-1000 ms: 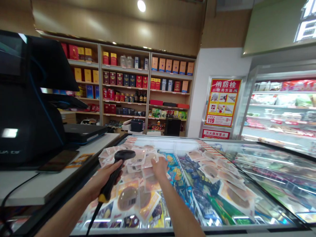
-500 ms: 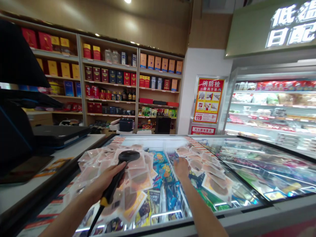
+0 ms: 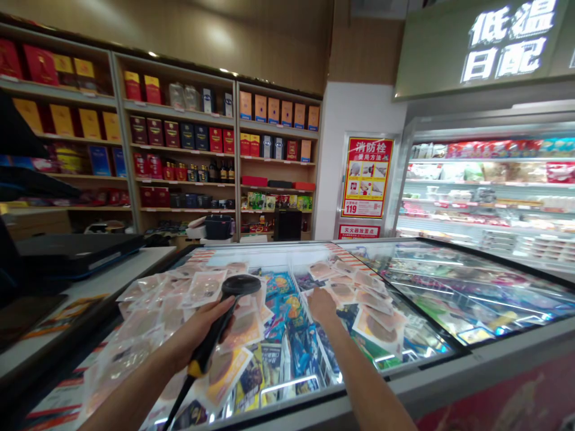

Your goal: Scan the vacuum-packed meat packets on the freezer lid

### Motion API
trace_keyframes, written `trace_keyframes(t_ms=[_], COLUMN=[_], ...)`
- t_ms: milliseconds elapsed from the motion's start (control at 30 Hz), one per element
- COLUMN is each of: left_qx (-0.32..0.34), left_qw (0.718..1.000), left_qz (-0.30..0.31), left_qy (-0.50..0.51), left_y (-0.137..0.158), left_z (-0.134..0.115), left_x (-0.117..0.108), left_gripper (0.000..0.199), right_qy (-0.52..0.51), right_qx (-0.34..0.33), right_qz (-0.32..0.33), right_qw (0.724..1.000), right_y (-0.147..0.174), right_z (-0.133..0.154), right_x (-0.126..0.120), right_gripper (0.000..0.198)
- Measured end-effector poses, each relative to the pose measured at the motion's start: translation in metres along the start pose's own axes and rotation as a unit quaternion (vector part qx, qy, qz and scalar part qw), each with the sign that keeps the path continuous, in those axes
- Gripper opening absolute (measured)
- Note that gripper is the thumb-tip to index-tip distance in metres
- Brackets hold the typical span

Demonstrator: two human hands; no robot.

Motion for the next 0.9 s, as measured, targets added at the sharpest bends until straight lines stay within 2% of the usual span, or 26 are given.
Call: trace_keyframes(t_ms=[100,233,400,500,600,667,767,833,900], left_qx=[0.006,0.016,0.013,0.019,0.019,0.020,0.021,0.021,0.022], left_qw=[1.000,1.000,1.000,1.000,1.000,1.000,1.000,1.000,1.000], left_qz=[0.006,0.010,0.005,0.006,-0.001,0.000,0.011,0.014,0.011], left_qy=[0.001,0.002,0.000,0.002,0.007,0.010,0.011,0.008,0.006], left_y=[0.002,0.005,0.006,0.006,0.007,0.009,0.010,0.011,0.012], left_z=[0.000,0.000,0.002,0.001,0.001,0.001,0.000,0.000,-0.001], left_x=[-0.003,-0.008,-0.016,-0.020,-0.021,-0.020,-0.019,-0.018,-0.019], left_gripper=[0.037,0.037,0.037,0.037,0.036,0.036,0.036,0.037,0.037], right_qy=[-0.019,-0.032,-0.022,-0.011,-0.037,-0.081,-0.164,-0.190,-0.187], right_qx=[-0.012,-0.042,-0.027,-0.016,-0.002,0.003,-0.007,0.002,0.020], right_qz=[0.011,0.063,0.104,0.118,0.139,0.119,0.083,0.097,0.121], right_qw=[1.000,0.997,0.994,0.993,0.990,0.990,0.983,0.977,0.975], right_y=[-0.007,-0.016,-0.023,-0.022,-0.018,-0.017,-0.016,-0.014,-0.011], right_z=[0.003,0.003,0.002,0.000,-0.006,-0.011,-0.023,-0.033,-0.042], right_x=[-0.002,0.008,0.013,0.005,-0.003,-0.009,-0.015,-0.012,-0.006], right_gripper=[0.040,0.050,0.053,0.045,0.027,0.020,0.026,0.033,0.027])
Point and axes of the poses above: each hand's wrist, its own y-axis away from the middle knuckle, its own x-axis out of the palm, z = x × y, the point moved 5 cm from there along -y, towards the middle knuckle, and after that the axes turned 8 degrees about -y, right-handed, at the moved point
